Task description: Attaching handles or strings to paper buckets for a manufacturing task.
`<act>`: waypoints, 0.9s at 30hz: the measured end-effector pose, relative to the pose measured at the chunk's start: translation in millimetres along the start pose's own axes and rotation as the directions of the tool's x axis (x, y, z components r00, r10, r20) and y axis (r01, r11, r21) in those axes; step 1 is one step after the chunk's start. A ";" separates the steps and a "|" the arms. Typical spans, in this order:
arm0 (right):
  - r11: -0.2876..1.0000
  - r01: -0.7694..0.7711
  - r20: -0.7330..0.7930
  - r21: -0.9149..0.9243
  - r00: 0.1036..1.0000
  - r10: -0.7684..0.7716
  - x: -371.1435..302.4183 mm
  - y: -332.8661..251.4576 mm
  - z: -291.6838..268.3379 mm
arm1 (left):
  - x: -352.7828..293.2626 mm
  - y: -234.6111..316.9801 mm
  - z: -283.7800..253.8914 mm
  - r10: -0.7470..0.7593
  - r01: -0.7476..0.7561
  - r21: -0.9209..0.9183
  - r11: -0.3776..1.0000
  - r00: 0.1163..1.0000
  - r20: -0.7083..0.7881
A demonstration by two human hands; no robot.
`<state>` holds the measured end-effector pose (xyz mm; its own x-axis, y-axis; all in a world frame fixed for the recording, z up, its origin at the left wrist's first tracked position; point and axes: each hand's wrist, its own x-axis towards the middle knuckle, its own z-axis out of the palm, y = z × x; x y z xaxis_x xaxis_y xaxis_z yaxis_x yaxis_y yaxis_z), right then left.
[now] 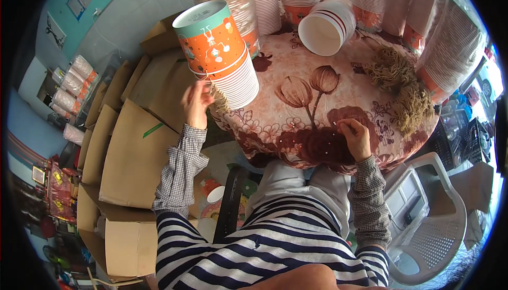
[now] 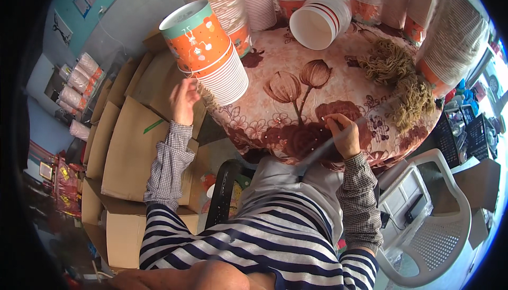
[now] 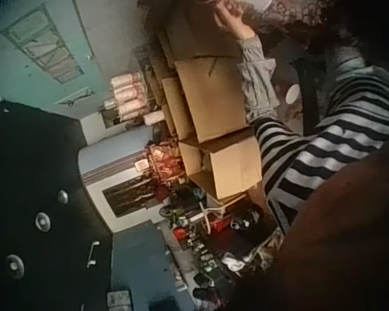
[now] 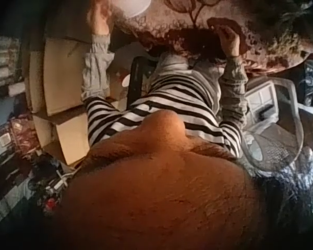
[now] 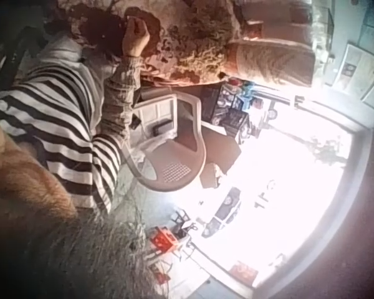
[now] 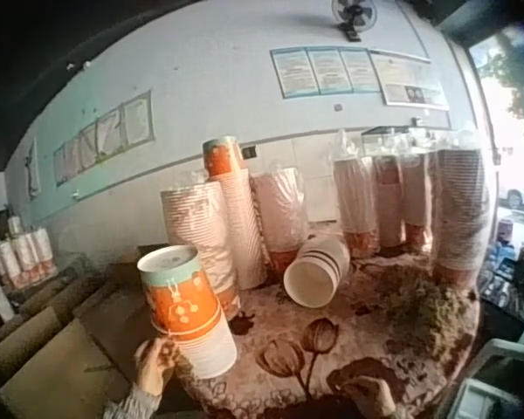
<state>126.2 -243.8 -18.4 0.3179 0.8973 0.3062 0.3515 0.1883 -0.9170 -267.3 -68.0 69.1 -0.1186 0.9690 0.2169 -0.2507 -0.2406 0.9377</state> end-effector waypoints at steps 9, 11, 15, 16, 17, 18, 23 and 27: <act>1.000 0.014 0.016 -0.009 1.000 -0.014 -1.3 -8.1 1.4 | 71.0 101.4 29.2 0.651 -0.646 0.289 0.706 0.753 0.095; 1.000 0.010 0.003 0.007 1.000 -0.010 -2.0 -3.5 2.7 | 86.0 119.8 39.5 0.662 -0.694 0.349 0.629 0.714 0.228; 1.000 -0.008 0.012 -0.020 1.000 0.008 -1.0 -7.0 5.8 | 128.2 119.2 41.5 0.681 -0.769 0.486 0.416 0.617 0.394; 1.000 -0.006 0.005 -0.016 1.000 0.006 -1.2 -5.4 4.7 | 130.8 114.6 41.7 0.607 -0.743 0.518 0.424 0.657 0.446; 1.000 -0.003 -0.001 -0.012 1.000 0.003 -1.3 -4.2 4.0 | 132.9 110.3 41.7 0.527 -0.717 0.552 0.425 0.692 0.493; 1.000 -0.007 -0.002 -0.012 1.000 0.007 -1.1 -3.8 3.7 | 133.4 103.0 42.7 0.597 -0.750 0.567 0.340 0.638 0.486; 0.998 0.006 -0.001 -0.059 1.000 -0.006 -1.5 -6.8 3.4 | 124.2 97.6 45.0 0.586 -0.728 0.571 0.379 0.666 0.461; 0.998 0.010 0.001 -0.055 1.000 -0.010 -1.0 -5.7 4.1 | 126.1 96.2 41.4 0.602 -0.742 0.564 0.361 0.648 0.467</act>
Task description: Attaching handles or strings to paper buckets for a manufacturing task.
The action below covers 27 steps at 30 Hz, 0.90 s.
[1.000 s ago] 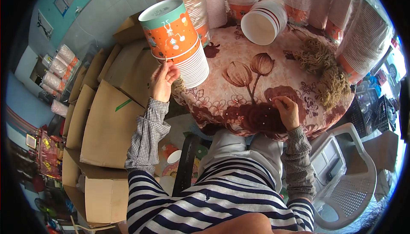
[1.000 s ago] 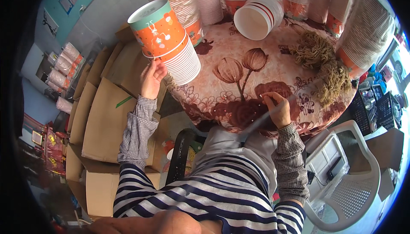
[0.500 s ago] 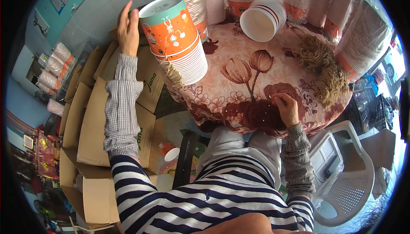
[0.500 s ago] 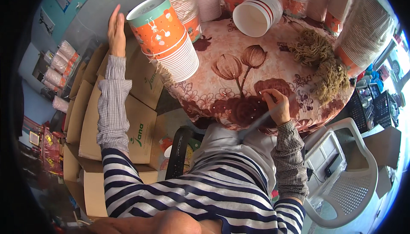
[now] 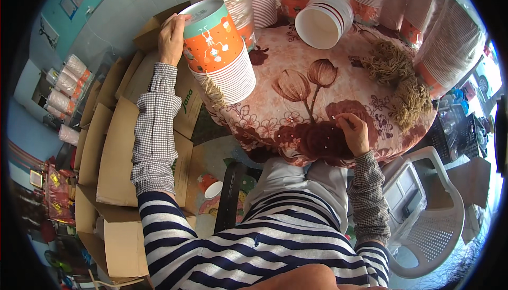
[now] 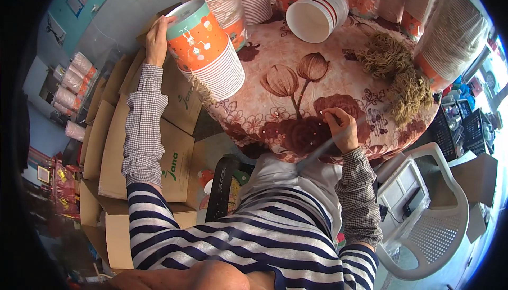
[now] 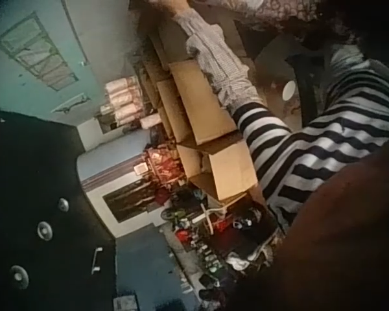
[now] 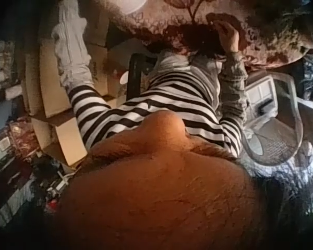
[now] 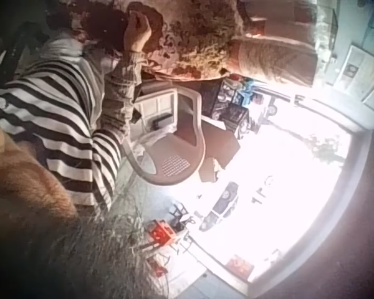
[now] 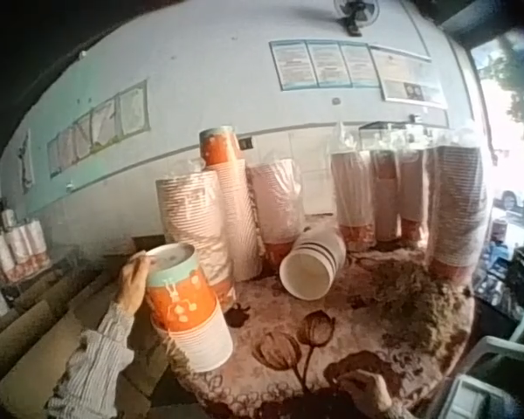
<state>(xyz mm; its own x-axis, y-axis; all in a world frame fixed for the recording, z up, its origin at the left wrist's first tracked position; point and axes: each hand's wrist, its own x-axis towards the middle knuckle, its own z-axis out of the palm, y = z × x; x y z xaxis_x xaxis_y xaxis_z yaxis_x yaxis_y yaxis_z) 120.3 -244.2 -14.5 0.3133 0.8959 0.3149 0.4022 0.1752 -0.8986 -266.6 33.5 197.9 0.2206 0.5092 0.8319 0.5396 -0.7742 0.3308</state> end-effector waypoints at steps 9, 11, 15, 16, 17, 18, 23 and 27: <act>0.998 0.058 0.022 0.029 0.998 -0.058 0.3 1.4 1.8 | -2.8 -13.6 3.2 0.006 -0.006 0.003 1.000 1.000 -0.024; 0.997 0.030 0.042 0.074 0.999 -0.033 1.5 2.5 6.7 | -6.4 -9.4 1.9 -0.048 0.047 -0.016 0.999 0.997 -0.058; 1.000 0.027 0.036 0.015 0.999 -0.027 1.5 -5.1 2.5 | -7.0 1.0 5.5 -0.102 0.098 -0.118 0.988 0.994 -0.029; 0.999 0.032 0.030 0.004 0.999 -0.032 0.6 -2.8 -1.3 | -7.8 12.2 9.8 -0.106 0.095 -0.109 0.989 0.990 -0.096; 0.999 0.037 0.044 0.011 0.998 -0.037 0.9 -1.7 -0.7 | -11.5 18.3 9.8 -0.109 0.095 -0.092 0.991 0.980 -0.166; 0.999 -0.002 0.057 0.049 0.998 -0.001 1.4 -2.1 -0.5 | -15.4 23.0 8.0 0.071 -0.086 -0.035 0.996 0.945 -0.320; 0.938 -0.286 0.374 0.197 0.906 0.198 19.1 -5.2 -35.3 | -65.9 89.0 36.9 0.369 -0.386 -0.023 0.922 0.896 -0.248; 0.988 -0.135 0.502 -0.075 0.851 0.154 65.8 -23.5 -39.9 | -107.5 117.7 105.5 0.379 -0.314 -0.280 0.907 0.900 0.216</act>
<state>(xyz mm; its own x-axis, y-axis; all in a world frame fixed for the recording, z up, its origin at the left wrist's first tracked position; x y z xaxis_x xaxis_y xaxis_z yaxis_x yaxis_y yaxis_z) 165.8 -205.7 39.5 -0.1035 0.9943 -0.0239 0.4194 0.0219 -0.9075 -141.1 -72.7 100.4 0.5782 0.2463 0.7779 0.1922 -0.9676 0.1635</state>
